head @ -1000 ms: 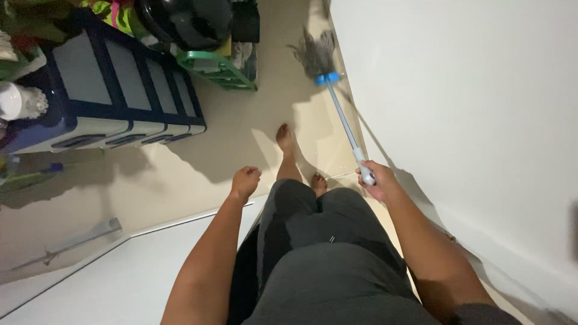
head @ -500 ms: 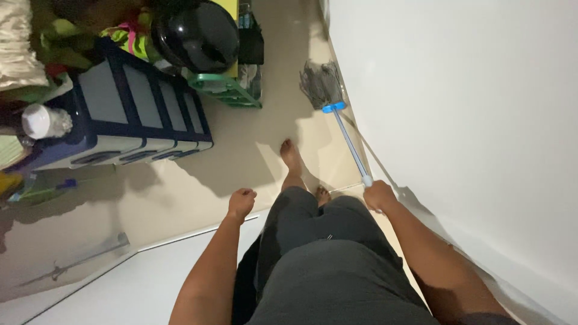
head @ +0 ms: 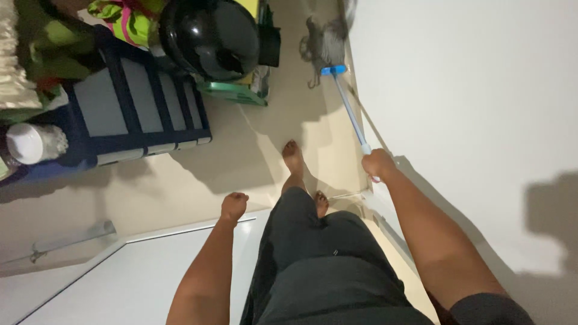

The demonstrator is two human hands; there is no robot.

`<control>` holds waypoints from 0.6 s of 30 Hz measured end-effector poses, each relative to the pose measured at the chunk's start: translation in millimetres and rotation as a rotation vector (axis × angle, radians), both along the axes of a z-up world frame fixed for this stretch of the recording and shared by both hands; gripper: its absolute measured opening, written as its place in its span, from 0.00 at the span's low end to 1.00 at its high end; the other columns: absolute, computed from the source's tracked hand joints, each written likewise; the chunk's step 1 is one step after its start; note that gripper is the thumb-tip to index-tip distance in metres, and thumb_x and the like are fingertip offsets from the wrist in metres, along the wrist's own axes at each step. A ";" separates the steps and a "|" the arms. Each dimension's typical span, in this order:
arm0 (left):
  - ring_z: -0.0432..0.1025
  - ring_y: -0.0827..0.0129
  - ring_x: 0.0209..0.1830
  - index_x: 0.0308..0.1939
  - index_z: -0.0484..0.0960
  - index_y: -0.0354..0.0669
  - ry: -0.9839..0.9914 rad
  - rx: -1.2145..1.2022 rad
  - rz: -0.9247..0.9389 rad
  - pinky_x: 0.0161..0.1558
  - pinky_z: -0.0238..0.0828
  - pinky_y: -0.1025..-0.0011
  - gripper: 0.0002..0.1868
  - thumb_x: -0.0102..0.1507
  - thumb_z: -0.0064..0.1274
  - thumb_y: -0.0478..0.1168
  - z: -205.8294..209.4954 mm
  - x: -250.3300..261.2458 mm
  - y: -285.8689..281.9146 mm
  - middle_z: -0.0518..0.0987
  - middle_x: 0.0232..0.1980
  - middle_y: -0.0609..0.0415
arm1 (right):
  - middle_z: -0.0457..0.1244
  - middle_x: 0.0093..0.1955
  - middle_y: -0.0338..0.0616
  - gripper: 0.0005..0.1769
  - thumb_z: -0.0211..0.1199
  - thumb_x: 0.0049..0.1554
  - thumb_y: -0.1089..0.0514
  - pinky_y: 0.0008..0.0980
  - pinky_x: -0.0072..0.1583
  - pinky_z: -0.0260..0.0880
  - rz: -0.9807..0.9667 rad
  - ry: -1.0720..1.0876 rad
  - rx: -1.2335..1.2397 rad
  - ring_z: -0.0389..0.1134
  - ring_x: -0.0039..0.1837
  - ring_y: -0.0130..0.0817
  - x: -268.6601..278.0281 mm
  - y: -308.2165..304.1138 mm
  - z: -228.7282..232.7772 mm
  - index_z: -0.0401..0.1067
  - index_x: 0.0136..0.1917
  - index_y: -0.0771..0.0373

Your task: Mopping the floor by dipping the mop in a bucket, wringing it by hand, and wiping the floor surface.

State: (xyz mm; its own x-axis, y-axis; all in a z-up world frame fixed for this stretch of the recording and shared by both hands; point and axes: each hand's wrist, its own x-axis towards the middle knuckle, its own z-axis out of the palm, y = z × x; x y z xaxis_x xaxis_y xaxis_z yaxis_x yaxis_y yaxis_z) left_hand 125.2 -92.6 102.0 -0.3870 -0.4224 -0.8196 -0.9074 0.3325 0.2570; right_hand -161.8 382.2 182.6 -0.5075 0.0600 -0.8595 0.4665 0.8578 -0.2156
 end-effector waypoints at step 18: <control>0.79 0.34 0.67 0.66 0.82 0.27 0.389 -0.026 0.038 0.71 0.73 0.41 0.21 0.72 0.58 0.40 -20.6 -280.0 -164.5 0.85 0.62 0.28 | 0.72 0.64 0.77 0.35 0.53 0.65 0.49 0.63 0.70 0.75 0.271 0.154 0.035 0.75 0.70 0.73 -287.8 -195.4 -4.3 0.77 0.69 0.83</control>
State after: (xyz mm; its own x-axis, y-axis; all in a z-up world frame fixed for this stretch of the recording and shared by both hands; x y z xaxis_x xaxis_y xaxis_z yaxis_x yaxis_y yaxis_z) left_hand -154.8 -257.1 81.4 -0.6504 -0.4613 -0.6035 -0.7556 0.3114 0.5763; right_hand -449.5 186.8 178.3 -0.6333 -0.0667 -0.7711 0.1840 0.9547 -0.2338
